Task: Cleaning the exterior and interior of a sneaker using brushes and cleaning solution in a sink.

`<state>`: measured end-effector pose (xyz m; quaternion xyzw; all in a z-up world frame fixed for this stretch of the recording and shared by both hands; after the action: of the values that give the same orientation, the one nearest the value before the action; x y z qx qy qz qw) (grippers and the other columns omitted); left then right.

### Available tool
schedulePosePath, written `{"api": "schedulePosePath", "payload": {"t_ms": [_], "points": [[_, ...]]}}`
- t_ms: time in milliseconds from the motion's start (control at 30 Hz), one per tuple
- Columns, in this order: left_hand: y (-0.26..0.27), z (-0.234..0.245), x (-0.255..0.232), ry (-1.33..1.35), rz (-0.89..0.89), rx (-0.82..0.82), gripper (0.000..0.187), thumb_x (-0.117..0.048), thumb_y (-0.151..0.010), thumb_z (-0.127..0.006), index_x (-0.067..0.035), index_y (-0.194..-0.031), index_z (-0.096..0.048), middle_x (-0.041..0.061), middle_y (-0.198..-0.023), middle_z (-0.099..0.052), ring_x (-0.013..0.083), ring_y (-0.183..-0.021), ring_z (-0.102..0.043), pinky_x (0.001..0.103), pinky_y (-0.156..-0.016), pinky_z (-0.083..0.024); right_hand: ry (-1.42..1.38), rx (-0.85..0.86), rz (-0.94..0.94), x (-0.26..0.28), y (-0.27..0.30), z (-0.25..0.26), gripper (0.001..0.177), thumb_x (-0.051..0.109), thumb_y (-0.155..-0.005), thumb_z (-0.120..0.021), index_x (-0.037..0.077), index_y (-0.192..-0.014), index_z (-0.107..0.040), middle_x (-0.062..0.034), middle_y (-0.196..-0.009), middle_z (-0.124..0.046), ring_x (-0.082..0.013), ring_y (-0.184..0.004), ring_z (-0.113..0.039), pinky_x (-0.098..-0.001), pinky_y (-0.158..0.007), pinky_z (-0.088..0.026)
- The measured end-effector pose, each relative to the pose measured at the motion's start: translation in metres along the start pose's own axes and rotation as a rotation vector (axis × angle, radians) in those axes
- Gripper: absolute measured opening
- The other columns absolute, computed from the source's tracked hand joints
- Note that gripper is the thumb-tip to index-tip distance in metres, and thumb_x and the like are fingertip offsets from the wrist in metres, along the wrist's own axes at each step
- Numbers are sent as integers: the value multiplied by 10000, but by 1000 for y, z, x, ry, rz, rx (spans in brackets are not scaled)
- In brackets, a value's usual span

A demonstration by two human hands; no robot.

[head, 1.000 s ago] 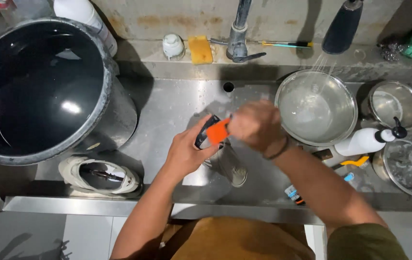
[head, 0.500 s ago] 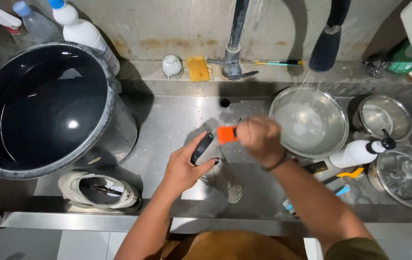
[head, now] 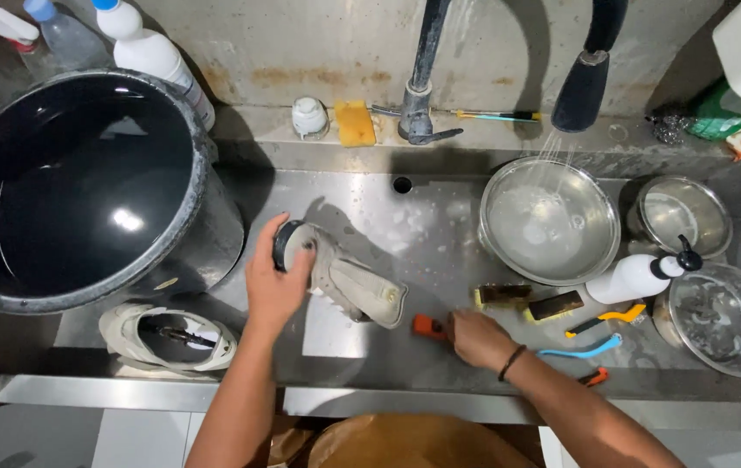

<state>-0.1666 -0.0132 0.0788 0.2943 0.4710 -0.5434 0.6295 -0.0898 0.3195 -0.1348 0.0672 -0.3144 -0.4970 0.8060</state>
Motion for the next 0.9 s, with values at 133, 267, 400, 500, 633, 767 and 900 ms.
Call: {"api": "schedulePosePath", "payload": {"t_ms": [133, 267, 400, 500, 633, 767, 900], "points": [[-11, -16, -4, 75, -22, -121, 401, -67, -900, -662, -70, -1301, -670, 252, -1151, -725, 415, -1125, -678, 520, -963, -549, 17, 108, 70, 12, 9, 4, 290, 142, -1005, -468, -36, -850, -637, -235, -821, -657, -406, -713, -644, -480, -607, -530], [-19, -39, -22, 25, -185, -208, 377, -44, -877, -688, -56, -1253, -690, 225, -1175, -720, 402, -1129, -679, 491, -965, -553, -177, -6, -329, -11, 24, 96, 308, 323, -964, -583, 63, -925, -742, -185, -872, -721, -352, -838, -691, -454, -710, -544], [-22, -81, -42, -126, -410, -157, 294, -95, -879, -709, -164, -1164, -731, 18, -1223, -676, 257, -1141, -689, 383, -990, -564, -336, -780, -531, -181, 28, 187, 222, 207, -1063, -579, 95, -1154, -748, -166, -1028, -752, -380, -986, -719, -493, -803, -575], [-26, -111, -71, -287, -474, -43, 287, -123, -851, -707, -196, -1129, -700, 34, -1182, -592, 311, -1095, -679, 425, -895, -610, -667, -749, -837, -348, 0, 124, 394, 426, -976, -599, 140, -1232, -686, -141, -1068, -732, -392, -962, -703, -623, -502, -583], [-42, -173, -89, -324, -425, 233, 207, -265, -920, -626, -209, -1119, -639, 65, -1171, -557, 404, -1111, -643, 550, -847, -615, -1580, -612, -710, -219, -26, 139, 234, 241, -947, -462, 133, -876, -657, -43, -714, -679, -213, -642, -715, -386, -635, -629], [-46, -244, -92, -702, -546, 395, 125, -292, -984, -626, -188, -1053, -629, 14, -1132, -531, 367, -1189, -613, 483, -712, -645, -1832, -507, -183, -67, -39, 225, 273, 302, -1002, -597, 80, -898, -717, -55, -755, -658, -203, -762, -706, -369, -745, -632], [-55, -256, -92, -820, -642, 399, 94, -255, -941, -628, -186, -950, -690, -9, -1005, -553, 322, -984, -612, 442, -552, -607, -1358, -654, -89, -16, -27, 284, 310, 225, -1077, -518, -16, -1070, -711, -199, -947, -726, -302, -916, -756, -428, -858, -648]]}}
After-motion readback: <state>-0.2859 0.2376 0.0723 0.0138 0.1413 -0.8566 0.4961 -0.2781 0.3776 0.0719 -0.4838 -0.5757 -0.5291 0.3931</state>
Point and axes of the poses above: each hand's wrist, its own y-axis away from the middle knuckle, its own z-axis out of the back of the hand, x = y × z, the point moved 9 cm from there along -y, towards the middle knuckle
